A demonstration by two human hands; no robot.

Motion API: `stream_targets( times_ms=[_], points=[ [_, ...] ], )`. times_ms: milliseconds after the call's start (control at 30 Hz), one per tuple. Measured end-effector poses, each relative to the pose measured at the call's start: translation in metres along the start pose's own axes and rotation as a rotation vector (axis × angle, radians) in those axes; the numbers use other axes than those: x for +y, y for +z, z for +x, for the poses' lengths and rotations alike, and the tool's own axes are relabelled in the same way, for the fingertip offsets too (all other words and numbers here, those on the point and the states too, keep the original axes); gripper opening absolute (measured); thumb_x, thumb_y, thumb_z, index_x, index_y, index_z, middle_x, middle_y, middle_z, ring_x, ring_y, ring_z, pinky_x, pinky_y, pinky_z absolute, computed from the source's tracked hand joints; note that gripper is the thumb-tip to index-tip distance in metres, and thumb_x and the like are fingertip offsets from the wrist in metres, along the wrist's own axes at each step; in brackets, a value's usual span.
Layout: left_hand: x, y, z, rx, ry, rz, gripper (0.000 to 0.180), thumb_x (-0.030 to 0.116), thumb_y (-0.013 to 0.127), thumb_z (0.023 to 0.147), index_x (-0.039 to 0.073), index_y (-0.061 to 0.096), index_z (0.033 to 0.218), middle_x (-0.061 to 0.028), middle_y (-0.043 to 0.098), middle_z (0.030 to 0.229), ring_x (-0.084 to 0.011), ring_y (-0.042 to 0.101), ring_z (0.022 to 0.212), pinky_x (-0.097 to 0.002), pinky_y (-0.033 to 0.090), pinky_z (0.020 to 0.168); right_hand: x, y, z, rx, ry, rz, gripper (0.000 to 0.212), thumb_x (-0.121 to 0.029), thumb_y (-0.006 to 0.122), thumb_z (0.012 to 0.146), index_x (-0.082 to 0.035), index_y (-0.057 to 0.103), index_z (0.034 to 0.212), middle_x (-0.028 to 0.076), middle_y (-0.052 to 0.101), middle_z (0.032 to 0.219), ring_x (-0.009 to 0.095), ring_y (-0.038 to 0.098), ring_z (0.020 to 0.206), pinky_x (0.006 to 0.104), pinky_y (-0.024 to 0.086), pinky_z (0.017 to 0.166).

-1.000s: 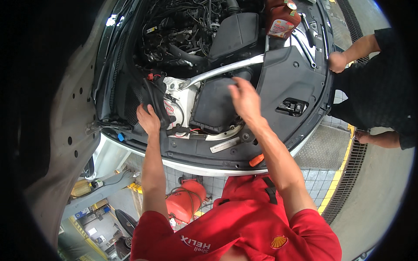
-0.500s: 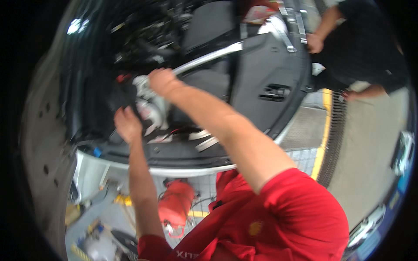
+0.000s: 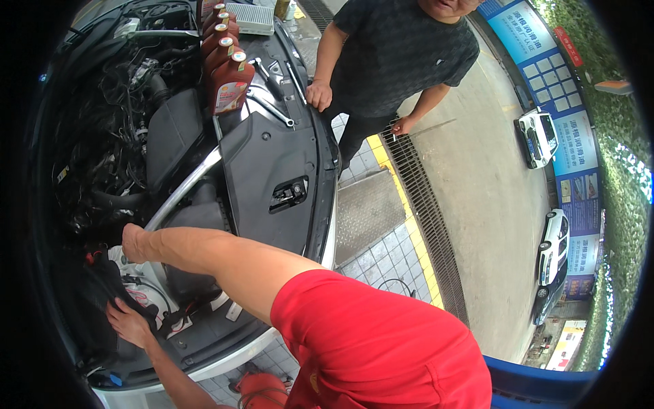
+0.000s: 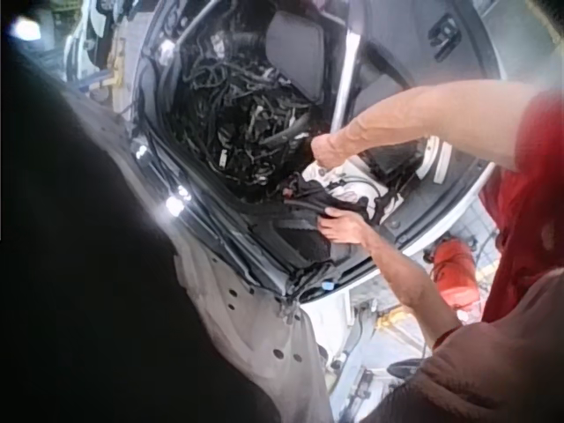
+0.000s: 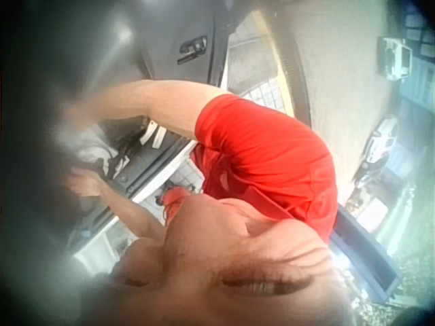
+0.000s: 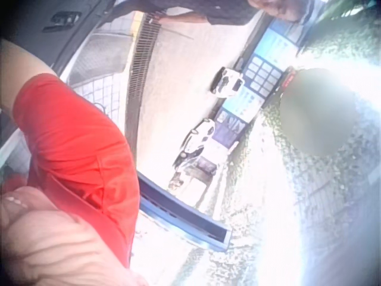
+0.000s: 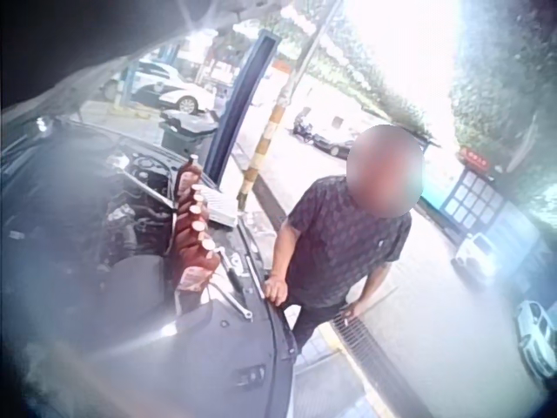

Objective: The person removes the engine cover and air intake duct, then installs a new air filter into the housing. They reattach the duct and secure the engine cover using a wrench and screwdriver.

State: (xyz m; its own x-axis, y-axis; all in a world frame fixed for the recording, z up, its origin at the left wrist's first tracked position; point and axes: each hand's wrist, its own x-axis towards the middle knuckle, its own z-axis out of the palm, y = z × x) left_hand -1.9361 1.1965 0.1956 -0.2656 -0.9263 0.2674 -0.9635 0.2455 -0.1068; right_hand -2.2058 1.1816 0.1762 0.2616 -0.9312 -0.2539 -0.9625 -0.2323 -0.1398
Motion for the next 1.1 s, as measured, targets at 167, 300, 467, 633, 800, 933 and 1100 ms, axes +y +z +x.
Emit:
stream_targets(
  times_ms=[167,300,467,633,800,933,1100],
  points=[
    [0.003,0.002,-0.001,-0.012,-0.013,0.003,0.057,0.057,0.042,0.12,0.015,0.059,0.155,-0.0091,0.061,0.158,-0.0357,0.061,0.141,-0.0538,0.053,0.109,-0.005,0.003,-0.01,0.065,0.08,0.005,0.025,-0.029,0.07,0.1,-0.026,0.089,0.115,-0.001,0.086,0.116,0.022,0.08,0.11,0.0421,0.059,0.083],
    [0.003,0.001,-0.001,0.001,-0.017,0.033,0.056,0.055,0.042,0.12,0.015,0.058,0.155,-0.0098,0.06,0.158,-0.036,0.061,0.141,-0.053,0.053,0.109,-0.008,0.007,-0.013,0.122,0.168,0.085,0.028,-0.035,0.063,0.105,-0.028,0.09,0.108,-0.004,0.085,0.107,0.02,0.08,0.105,0.0418,0.055,0.076],
    [0.008,-0.005,0.0,-0.028,-0.019,0.098,0.056,0.055,0.043,0.12,0.014,0.059,0.155,-0.0103,0.062,0.156,-0.0362,0.062,0.14,-0.0533,0.054,0.108,-0.004,0.016,0.001,0.143,0.102,0.022,0.026,-0.031,0.064,0.101,-0.026,0.089,0.104,-0.001,0.085,0.107,0.02,0.08,0.105,0.0439,0.057,0.078],
    [0.008,-0.012,-0.002,0.038,0.047,-0.032,0.053,0.049,0.047,0.119,0.007,0.063,0.147,-0.0198,0.067,0.148,-0.0416,0.066,0.131,-0.0555,0.055,0.106,0.014,0.02,-0.006,0.226,-0.022,0.021,0.019,-0.026,0.071,0.091,-0.018,0.088,0.092,0.005,0.085,0.098,0.027,0.083,0.095,0.0462,0.064,0.077],
    [0.013,-0.012,-0.004,0.102,0.039,-0.009,0.052,0.052,0.049,0.118,0.011,0.063,0.147,-0.0166,0.066,0.147,-0.0413,0.067,0.127,-0.0549,0.056,0.102,0.006,-0.008,-0.022,0.097,-0.016,0.011,0.024,-0.027,0.068,0.099,-0.021,0.09,0.104,0.002,0.086,0.11,0.026,0.081,0.106,0.0443,0.062,0.078],
    [0.018,-0.018,-0.006,0.088,0.027,-0.027,0.049,0.049,0.05,0.118,0.012,0.061,0.147,-0.0123,0.063,0.15,-0.0383,0.064,0.13,-0.053,0.052,0.105,-0.004,-0.02,-0.029,0.03,0.11,0.067,0.031,-0.03,0.062,0.103,-0.023,0.09,0.113,0.0,0.086,0.114,0.024,0.081,0.11,0.0431,0.06,0.082],
    [0.024,-0.025,-0.005,0.078,0.018,-0.008,0.05,0.05,0.048,0.118,0.012,0.06,0.148,-0.0112,0.062,0.15,-0.0372,0.064,0.13,-0.0528,0.052,0.104,0.005,-0.008,-0.019,0.134,0.069,0.071,0.039,-0.037,0.056,0.107,-0.014,0.087,0.108,0.003,0.084,0.108,0.026,0.08,0.108,0.0447,0.061,0.083]
  ],
)
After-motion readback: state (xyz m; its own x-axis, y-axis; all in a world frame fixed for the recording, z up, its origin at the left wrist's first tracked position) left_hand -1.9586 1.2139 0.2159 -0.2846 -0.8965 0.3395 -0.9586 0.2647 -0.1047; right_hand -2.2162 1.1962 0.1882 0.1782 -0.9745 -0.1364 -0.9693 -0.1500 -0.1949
